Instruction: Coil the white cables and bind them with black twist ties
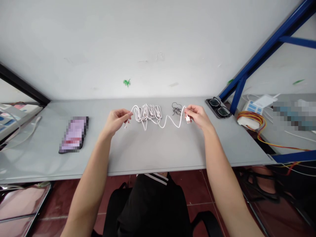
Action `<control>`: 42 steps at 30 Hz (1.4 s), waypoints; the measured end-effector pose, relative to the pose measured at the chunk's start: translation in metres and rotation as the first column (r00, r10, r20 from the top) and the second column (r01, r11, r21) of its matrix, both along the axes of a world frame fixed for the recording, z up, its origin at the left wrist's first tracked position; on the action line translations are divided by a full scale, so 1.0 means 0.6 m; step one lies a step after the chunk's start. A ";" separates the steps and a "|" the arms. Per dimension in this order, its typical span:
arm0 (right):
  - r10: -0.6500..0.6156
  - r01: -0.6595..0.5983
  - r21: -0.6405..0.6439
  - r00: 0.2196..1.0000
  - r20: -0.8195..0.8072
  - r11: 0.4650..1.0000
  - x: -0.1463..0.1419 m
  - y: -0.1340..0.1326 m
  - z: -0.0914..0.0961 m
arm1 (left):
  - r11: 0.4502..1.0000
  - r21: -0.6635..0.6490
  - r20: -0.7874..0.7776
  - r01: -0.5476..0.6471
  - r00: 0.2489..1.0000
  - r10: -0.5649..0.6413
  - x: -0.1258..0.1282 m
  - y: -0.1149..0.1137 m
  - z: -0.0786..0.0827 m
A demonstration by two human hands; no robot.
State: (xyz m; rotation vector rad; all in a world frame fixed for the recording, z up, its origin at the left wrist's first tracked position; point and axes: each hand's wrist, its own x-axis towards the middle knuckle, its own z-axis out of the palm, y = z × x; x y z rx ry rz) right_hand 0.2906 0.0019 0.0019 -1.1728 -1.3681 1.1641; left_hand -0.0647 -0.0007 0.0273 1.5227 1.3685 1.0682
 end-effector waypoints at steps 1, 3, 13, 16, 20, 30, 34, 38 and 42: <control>0.001 -0.001 0.002 1.000 -0.005 1.000 0.000 0.000 0.000 | 1.000 -0.002 0.004 -0.002 1.000 0.002 0.000 0.000 0.000; 0.001 -0.001 0.003 1.000 -0.013 1.000 0.000 -0.001 0.001 | 1.000 0.001 0.012 -0.003 1.000 0.003 0.000 -0.001 0.001; 0.079 -0.080 0.004 0.995 0.055 0.997 0.001 -0.006 0.004 | 0.992 -0.042 -0.009 0.116 0.993 -0.116 -0.003 -0.006 0.005; 0.080 -0.080 -0.001 0.995 0.058 0.997 0.000 -0.005 0.002 | 0.992 -0.035 -0.004 0.125 0.992 -0.126 -0.002 -0.005 0.005; 0.060 -0.060 0.001 0.998 0.007 0.998 0.000 -0.003 0.002 | 0.990 -0.006 0.050 0.138 0.989 -0.137 -0.001 -0.007 0.006; 0.083 -0.106 -0.107 0.977 -0.195 0.989 -0.017 -0.011 0.014 | 0.967 -0.032 0.275 0.251 0.933 -0.233 0.009 -0.002 -0.018; 0.044 -0.087 -0.144 0.959 -0.280 0.986 -0.037 -0.003 0.000 | 0.976 -0.043 0.365 0.213 0.913 -0.183 0.022 0.000 -0.022; -0.024 -0.039 -0.165 0.931 -0.365 0.986 -0.052 0.004 -0.013 | 0.976 -0.035 0.455 0.215 0.873 -0.177 0.033 0.003 -0.027; -0.050 -0.016 -0.177 0.930 -0.364 0.984 -0.063 0.007 -0.020 | 0.961 -0.007 0.504 0.278 0.830 -0.236 0.041 0.002 -0.029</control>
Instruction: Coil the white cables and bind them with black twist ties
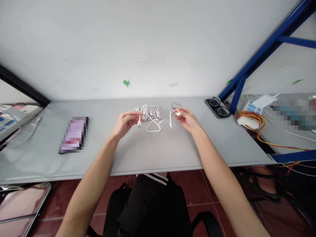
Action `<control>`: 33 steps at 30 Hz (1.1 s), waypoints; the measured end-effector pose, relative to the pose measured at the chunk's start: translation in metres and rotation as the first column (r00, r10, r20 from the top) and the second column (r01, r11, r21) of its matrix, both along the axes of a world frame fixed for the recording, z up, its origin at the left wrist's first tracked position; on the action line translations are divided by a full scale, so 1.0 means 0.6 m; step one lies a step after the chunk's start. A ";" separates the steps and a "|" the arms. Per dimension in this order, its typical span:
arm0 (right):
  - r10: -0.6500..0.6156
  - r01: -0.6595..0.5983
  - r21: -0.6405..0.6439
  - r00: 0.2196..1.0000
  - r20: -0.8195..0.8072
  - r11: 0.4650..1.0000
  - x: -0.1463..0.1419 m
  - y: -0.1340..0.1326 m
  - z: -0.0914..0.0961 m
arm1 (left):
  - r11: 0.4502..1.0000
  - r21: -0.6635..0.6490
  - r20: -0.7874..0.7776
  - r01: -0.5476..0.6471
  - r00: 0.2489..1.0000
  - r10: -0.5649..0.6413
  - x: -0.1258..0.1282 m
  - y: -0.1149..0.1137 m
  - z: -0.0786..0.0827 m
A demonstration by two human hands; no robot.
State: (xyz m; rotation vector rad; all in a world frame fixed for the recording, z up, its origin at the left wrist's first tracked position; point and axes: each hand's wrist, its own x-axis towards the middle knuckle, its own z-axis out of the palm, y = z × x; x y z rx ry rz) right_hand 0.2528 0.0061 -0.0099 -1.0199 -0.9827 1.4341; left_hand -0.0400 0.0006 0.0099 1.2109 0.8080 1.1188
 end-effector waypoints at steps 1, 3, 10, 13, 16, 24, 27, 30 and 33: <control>0.010 -0.010 0.002 1.000 -0.005 1.000 -0.003 0.000 -0.001 | 1.000 0.016 -0.012 0.006 1.000 -0.006 0.001 -0.001 0.000; 0.035 -0.035 0.020 0.999 -0.007 0.999 -0.009 -0.001 -0.003 | 0.998 0.065 -0.068 -0.001 0.998 0.005 0.004 -0.004 -0.002; -0.102 0.056 0.206 0.969 0.224 0.977 -0.038 -0.005 -0.012 | 0.955 0.262 -0.311 -0.139 0.925 0.220 0.023 -0.009 -0.015; -0.184 0.085 0.304 0.932 0.314 0.949 -0.049 -0.005 -0.018 | 0.917 0.338 -0.377 -0.213 0.862 0.339 0.034 -0.007 -0.021; -0.329 0.147 0.444 0.869 0.369 0.884 -0.056 -0.003 -0.022 | 0.871 0.439 -0.453 -0.222 0.782 0.428 0.040 -0.006 -0.022; -0.452 0.184 0.549 0.795 0.404 0.815 -0.066 -0.007 -0.020 | 0.814 0.547 -0.426 -0.194 0.773 0.471 0.048 -0.005 -0.027; -0.455 0.186 0.547 0.791 0.409 0.816 -0.065 -0.005 -0.021 | 0.847 0.487 -0.407 -0.212 0.803 0.435 0.049 -0.003 -0.028; -0.453 0.192 0.545 0.799 0.396 0.816 -0.064 0.000 -0.023 | 0.863 0.443 -0.366 -0.242 0.830 0.420 0.050 -0.003 -0.026; -0.456 0.195 0.552 0.801 0.388 0.811 -0.065 0.003 -0.024 | 0.852 0.448 -0.330 -0.271 0.835 0.439 0.051 -0.001 -0.025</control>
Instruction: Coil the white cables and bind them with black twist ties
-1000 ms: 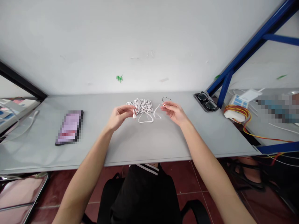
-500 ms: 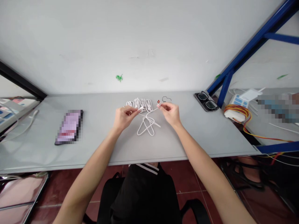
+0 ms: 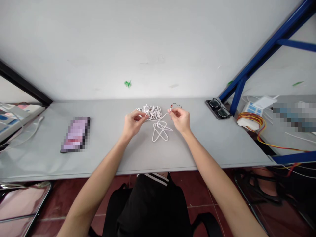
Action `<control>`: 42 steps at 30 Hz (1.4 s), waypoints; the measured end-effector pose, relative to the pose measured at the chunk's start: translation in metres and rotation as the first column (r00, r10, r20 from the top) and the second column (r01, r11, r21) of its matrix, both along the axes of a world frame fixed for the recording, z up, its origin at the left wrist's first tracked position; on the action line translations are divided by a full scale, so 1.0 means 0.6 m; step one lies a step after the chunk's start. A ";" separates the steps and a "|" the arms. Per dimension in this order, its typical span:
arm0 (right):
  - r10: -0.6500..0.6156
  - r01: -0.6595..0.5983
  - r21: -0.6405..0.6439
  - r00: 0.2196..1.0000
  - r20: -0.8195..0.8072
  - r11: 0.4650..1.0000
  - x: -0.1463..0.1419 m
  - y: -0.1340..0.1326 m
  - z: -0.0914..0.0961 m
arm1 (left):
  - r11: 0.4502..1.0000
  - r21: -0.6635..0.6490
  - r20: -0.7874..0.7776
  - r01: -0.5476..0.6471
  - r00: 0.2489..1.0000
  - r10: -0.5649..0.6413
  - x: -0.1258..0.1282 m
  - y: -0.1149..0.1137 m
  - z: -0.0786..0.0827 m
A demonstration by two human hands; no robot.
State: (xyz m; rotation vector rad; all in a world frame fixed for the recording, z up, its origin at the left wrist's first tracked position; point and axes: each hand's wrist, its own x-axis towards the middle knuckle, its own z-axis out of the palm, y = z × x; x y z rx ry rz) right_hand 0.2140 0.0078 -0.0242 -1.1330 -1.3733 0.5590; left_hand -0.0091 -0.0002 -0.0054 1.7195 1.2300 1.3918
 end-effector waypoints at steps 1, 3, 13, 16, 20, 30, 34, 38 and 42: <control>0.001 -0.001 0.002 1.000 0.003 1.000 -0.001 0.000 0.000 | 1.000 -0.003 0.003 -0.006 1.000 0.007 0.000 0.000 0.000; 0.009 -0.009 0.005 1.000 0.013 1.000 -0.002 -0.001 0.001 | 1.000 -0.027 0.007 -0.015 1.000 0.015 0.001 0.000 -0.001; 0.046 -0.045 -0.039 0.999 0.028 0.998 -0.005 -0.009 0.008 | 0.994 -0.106 0.087 -0.003 0.996 0.012 0.006 -0.004 -0.004; 0.059 -0.058 -0.036 0.998 0.018 0.998 -0.004 -0.008 0.005 | 0.994 -0.105 0.097 -0.006 0.995 0.016 0.007 -0.004 -0.006; 0.067 -0.067 -0.030 0.998 0.012 0.997 -0.003 -0.007 0.001 | 0.993 -0.115 0.078 -0.032 0.996 0.041 0.007 -0.005 -0.004; 0.050 -0.050 -0.025 0.999 0.001 0.998 -0.005 -0.008 0.001 | 0.984 -0.173 0.110 -0.051 0.991 0.070 0.006 -0.001 -0.009; 0.055 -0.055 -0.012 0.998 0.001 0.998 -0.006 -0.010 0.001 | 0.986 -0.165 0.154 -0.024 0.987 0.050 0.004 0.005 -0.020; 0.047 -0.047 -0.010 0.999 0.008 0.999 -0.005 -0.009 0.002 | 0.986 -0.162 0.164 -0.028 0.985 0.055 0.003 0.007 -0.023; 0.043 -0.043 -0.012 0.999 0.001 0.999 -0.003 -0.005 -0.001 | 0.984 -0.172 0.154 -0.050 0.985 0.077 0.006 0.003 -0.012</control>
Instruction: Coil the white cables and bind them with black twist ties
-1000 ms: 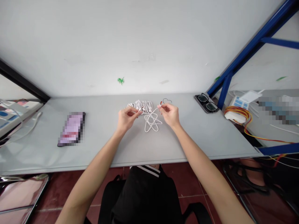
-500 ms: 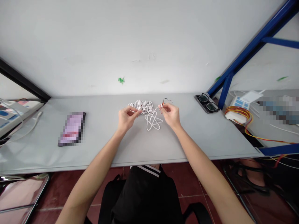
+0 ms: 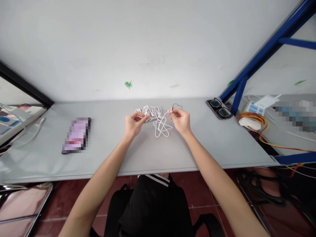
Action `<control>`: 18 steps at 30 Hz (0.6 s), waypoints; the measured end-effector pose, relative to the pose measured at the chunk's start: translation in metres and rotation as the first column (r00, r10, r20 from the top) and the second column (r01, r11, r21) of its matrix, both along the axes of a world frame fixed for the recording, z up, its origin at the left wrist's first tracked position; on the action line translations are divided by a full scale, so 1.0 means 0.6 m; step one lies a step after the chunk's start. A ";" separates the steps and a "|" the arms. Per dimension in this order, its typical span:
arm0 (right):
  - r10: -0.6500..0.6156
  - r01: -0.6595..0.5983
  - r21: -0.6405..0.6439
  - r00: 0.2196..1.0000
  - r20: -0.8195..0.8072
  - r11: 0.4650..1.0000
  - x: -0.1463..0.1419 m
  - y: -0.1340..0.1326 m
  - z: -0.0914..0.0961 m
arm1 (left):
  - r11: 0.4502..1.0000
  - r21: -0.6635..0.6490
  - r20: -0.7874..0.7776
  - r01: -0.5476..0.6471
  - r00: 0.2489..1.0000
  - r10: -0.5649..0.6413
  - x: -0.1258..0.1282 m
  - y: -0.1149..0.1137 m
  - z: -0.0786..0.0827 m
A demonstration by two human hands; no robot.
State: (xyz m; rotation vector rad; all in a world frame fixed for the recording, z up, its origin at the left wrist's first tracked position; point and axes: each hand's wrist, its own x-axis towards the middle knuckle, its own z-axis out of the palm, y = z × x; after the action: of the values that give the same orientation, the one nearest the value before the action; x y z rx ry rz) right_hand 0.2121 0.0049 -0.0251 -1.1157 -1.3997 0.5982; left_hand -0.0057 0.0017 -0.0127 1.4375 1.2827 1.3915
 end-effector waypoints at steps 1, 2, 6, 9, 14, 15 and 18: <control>-0.001 0.001 -0.002 1.000 -0.002 1.000 0.000 0.001 -0.001 | 1.000 -0.004 -0.003 -0.003 1.000 0.003 0.001 -0.001 0.003; -0.001 0.001 -0.003 1.000 -0.002 1.000 0.001 0.001 -0.001 | 1.000 -0.009 -0.006 -0.006 1.000 0.006 0.001 -0.002 0.006; 0.001 -0.001 0.014 1.000 0.005 1.000 0.000 0.001 0.001 | 1.000 -0.013 -0.013 -0.019 1.000 0.019 0.002 -0.002 0.011; -0.009 0.009 0.005 1.000 0.007 1.000 0.000 0.002 0.002 | 1.000 -0.008 -0.014 -0.028 1.000 0.028 0.003 -0.002 0.010; 0.000 0.000 -0.002 1.000 0.009 1.000 0.000 0.003 0.002 | 0.999 -0.002 0.005 -0.034 0.999 0.034 0.005 -0.003 0.013; 0.001 -0.001 -0.002 1.000 0.011 1.000 -0.001 0.003 0.002 | 0.999 -0.004 0.009 -0.038 0.999 0.038 0.005 -0.004 0.014; 0.004 -0.004 0.001 1.000 -0.001 1.000 -0.002 0.001 0.006 | 0.999 -0.014 0.018 -0.050 0.999 0.051 0.006 -0.004 0.015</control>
State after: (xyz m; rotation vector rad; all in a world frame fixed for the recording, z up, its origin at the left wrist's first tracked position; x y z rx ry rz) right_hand 0.2110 0.0052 -0.0216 -1.1120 -1.4019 0.6002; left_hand -0.0023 -0.0004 -0.0036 1.3894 1.3226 1.4232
